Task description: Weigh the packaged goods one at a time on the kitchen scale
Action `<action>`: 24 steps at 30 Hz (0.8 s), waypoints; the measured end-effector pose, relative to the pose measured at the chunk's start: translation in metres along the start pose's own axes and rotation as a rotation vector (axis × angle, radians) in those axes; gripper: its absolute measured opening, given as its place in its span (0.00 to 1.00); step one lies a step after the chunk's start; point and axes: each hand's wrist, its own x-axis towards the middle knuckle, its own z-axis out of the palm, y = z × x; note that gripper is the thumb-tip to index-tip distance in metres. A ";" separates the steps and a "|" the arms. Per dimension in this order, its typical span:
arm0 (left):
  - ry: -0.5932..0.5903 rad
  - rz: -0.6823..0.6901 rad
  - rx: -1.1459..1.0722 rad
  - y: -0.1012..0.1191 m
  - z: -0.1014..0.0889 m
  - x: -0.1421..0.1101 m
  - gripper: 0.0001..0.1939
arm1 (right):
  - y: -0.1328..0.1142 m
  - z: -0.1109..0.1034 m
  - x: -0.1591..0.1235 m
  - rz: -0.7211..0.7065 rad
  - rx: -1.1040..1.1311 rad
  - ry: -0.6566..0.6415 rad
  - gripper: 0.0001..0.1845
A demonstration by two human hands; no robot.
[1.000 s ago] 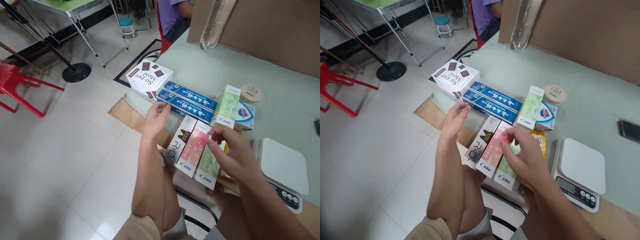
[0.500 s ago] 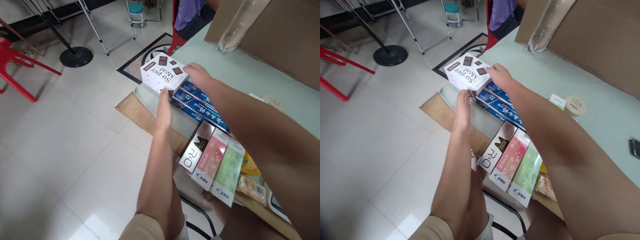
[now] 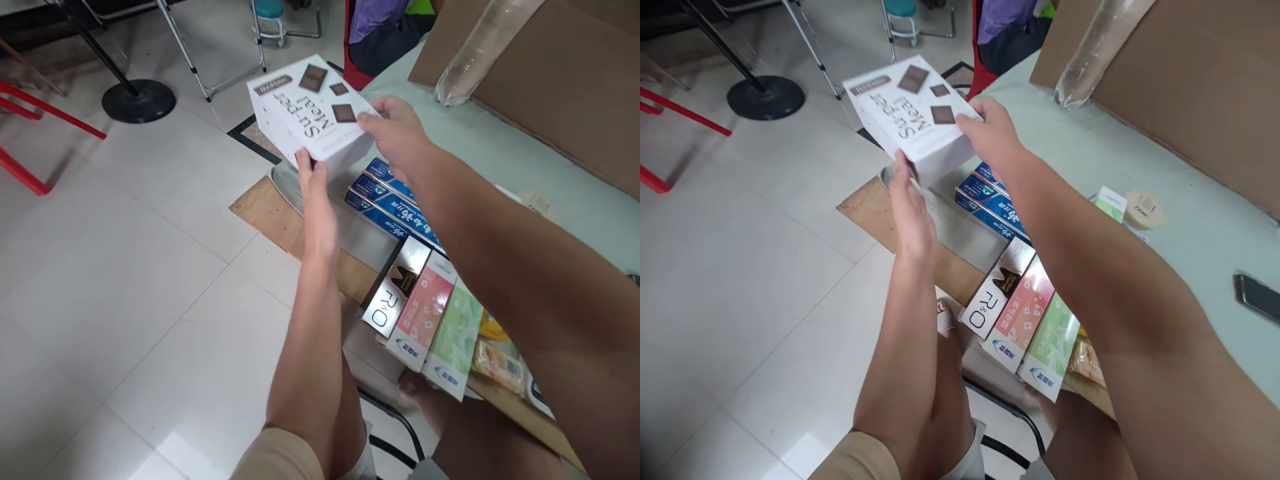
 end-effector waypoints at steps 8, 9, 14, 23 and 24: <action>-0.215 0.157 -0.136 0.043 0.031 -0.045 0.21 | -0.003 -0.084 -0.126 -0.102 0.253 0.178 0.13; -0.328 0.171 -0.143 0.045 0.039 -0.054 0.20 | 0.003 -0.101 -0.149 -0.109 0.248 0.252 0.16; -1.064 0.228 0.009 0.043 0.090 -0.116 0.15 | 0.051 -0.184 -0.287 -0.070 0.331 0.573 0.22; -1.441 -0.020 0.610 -0.009 0.153 -0.229 0.30 | 0.170 -0.279 -0.412 0.039 0.152 1.002 0.18; -1.395 -0.017 0.628 -0.015 0.157 -0.235 0.29 | 0.180 -0.285 -0.410 0.045 0.118 1.010 0.18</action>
